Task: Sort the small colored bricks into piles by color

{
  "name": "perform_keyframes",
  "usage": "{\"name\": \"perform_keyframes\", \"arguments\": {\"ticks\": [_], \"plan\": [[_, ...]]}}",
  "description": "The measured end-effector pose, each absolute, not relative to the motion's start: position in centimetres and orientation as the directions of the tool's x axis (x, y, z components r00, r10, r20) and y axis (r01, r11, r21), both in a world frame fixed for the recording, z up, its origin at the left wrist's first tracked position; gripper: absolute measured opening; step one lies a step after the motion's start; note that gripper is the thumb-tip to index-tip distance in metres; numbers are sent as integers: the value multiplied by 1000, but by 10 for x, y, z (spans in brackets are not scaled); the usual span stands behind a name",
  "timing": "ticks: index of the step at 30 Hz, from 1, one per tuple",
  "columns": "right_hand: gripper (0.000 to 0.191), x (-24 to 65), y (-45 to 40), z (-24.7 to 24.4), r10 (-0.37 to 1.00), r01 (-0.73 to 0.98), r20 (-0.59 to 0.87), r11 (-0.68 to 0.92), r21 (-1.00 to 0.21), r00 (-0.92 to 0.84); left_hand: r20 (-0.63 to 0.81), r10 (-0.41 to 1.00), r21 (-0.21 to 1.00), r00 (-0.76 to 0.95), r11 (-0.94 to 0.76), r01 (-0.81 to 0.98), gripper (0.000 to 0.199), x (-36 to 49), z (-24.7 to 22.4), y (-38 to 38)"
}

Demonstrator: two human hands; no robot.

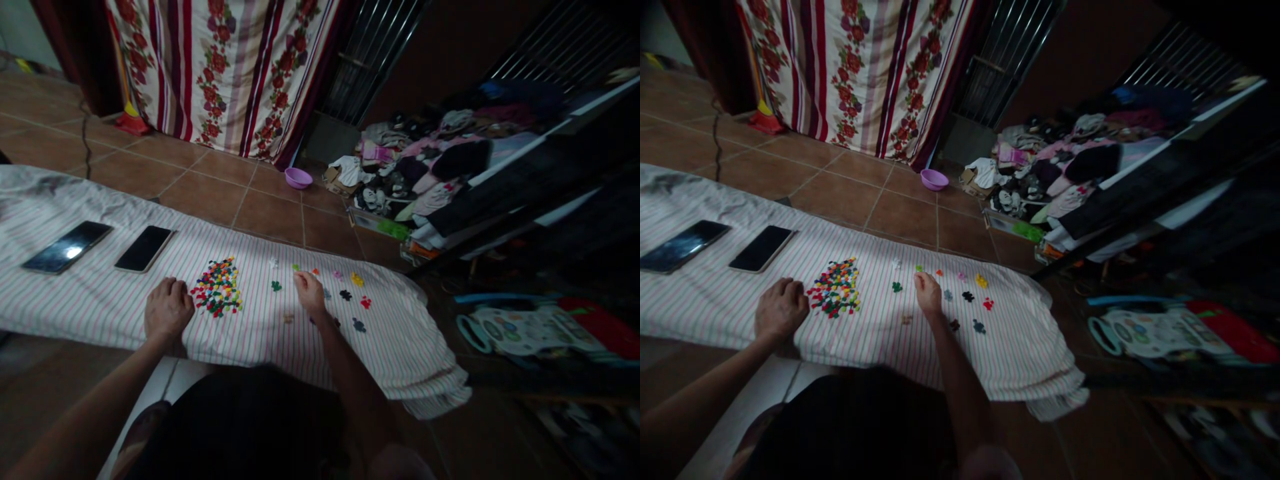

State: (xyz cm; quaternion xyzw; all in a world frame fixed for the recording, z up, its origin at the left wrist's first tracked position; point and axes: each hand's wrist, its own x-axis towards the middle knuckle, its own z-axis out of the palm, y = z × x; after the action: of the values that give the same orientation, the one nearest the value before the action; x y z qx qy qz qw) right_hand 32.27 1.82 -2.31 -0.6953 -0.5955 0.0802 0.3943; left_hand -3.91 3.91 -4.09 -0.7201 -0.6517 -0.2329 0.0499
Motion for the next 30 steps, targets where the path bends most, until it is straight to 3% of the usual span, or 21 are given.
{"name": "perform_keyframes", "arguments": {"ticks": [9,16,22,30], "plan": [[28,430,10,-16,771,762,297,-347,-546,564,359,933,219,38,-124,968,36,-38,-37,39],[36,461,14,-10,771,787,214,-520,-331,600,357,933,230,43,-133,964,34,-40,-40,40],[37,471,21,-16,774,782,164,-561,-270,612,354,935,239,31,-122,963,35,-38,-39,39],[40,471,23,-24,784,795,185,-532,-293,593,361,932,259,33,-135,956,35,-39,-39,39]]}}
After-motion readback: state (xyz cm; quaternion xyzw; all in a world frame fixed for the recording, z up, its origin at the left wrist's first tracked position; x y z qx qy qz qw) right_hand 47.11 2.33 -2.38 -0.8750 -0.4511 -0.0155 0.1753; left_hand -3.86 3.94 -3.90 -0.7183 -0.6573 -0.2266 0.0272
